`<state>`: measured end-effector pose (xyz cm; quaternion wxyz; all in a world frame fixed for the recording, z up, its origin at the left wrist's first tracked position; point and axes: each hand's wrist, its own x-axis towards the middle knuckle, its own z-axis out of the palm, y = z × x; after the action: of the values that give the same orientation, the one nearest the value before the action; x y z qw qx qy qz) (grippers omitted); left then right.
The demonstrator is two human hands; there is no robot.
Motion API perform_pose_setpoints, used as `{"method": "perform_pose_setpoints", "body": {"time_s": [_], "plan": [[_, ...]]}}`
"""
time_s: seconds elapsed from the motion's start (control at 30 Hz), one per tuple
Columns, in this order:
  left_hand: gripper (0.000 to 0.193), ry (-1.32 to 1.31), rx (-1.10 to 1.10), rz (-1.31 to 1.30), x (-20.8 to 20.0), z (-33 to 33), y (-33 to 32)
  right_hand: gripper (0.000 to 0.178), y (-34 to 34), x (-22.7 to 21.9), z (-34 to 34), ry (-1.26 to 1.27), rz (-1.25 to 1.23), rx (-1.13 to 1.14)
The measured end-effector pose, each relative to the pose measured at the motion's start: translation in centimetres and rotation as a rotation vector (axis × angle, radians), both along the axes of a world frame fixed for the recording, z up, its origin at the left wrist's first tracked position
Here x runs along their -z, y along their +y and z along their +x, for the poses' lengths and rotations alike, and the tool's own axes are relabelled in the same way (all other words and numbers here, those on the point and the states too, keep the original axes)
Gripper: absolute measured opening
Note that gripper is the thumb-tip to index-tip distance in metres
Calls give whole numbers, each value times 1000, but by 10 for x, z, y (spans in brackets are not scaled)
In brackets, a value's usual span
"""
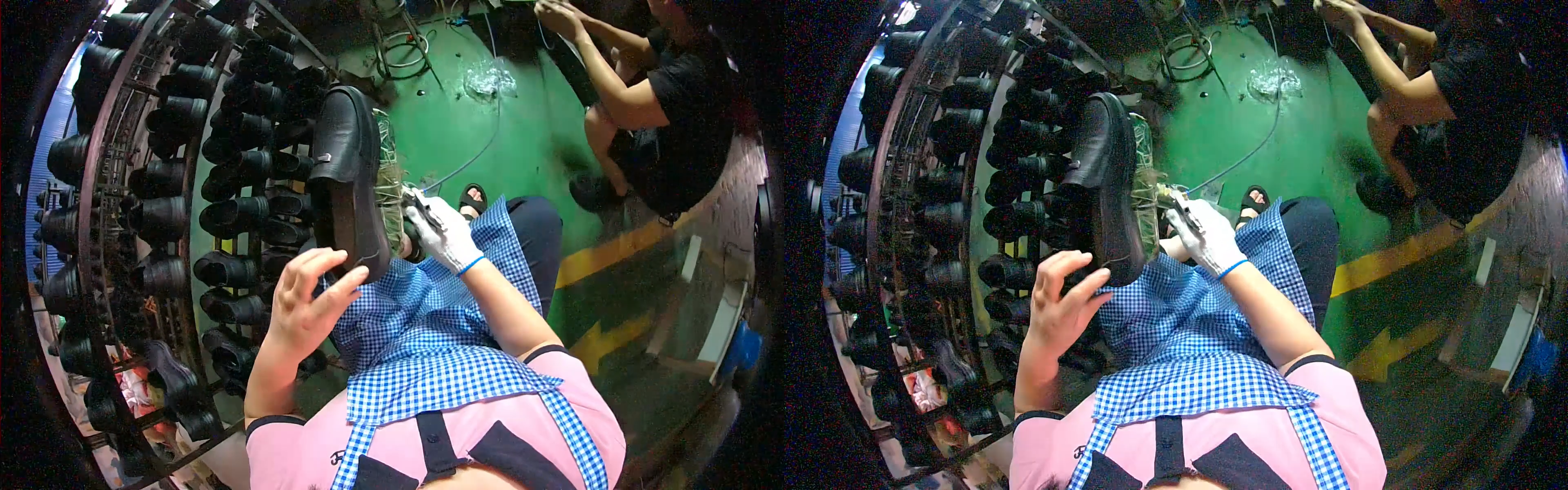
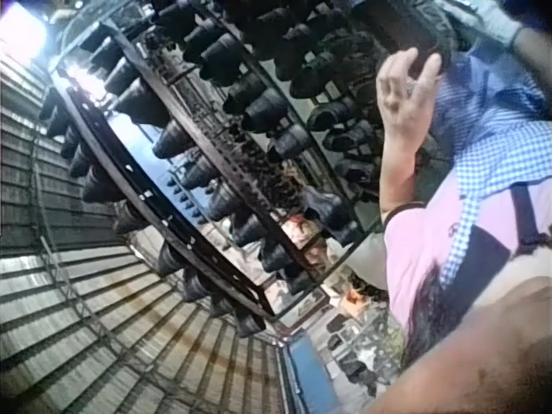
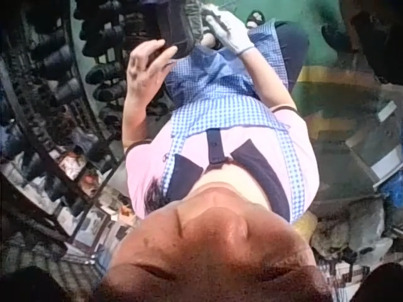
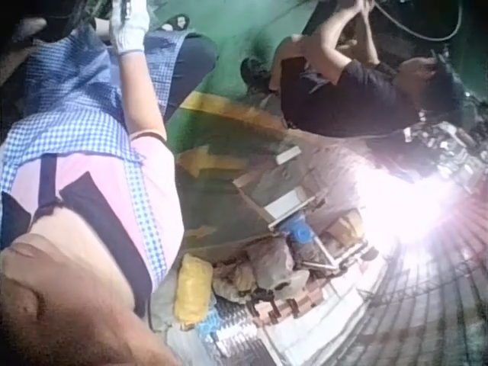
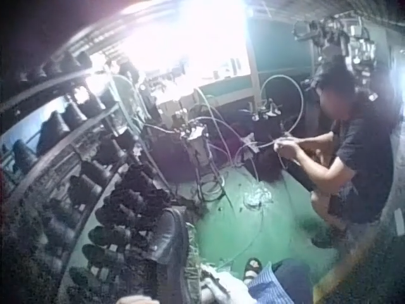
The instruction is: Apply glue to the bottom of shoes using a specialized spray nozzle.
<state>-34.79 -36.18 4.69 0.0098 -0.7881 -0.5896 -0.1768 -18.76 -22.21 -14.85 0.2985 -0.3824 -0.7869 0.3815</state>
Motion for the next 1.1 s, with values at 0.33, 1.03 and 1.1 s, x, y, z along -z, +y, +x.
{"method": "perform_pose_setpoints", "body": {"time_s": [0.33, 1.03, 1.1], "plan": [[37, 256, 88, -59, -9, 4, 8, 36, -7, -74, 56, 425, -740, -102], [29, 192, 89, -78, -3, 3, 12, 30, 12, -85, 21, 387, -410, -89], [30, 174, 89, -102, -3, 2, 12, 29, 11, -88, 22, 313, -320, -68]]}}
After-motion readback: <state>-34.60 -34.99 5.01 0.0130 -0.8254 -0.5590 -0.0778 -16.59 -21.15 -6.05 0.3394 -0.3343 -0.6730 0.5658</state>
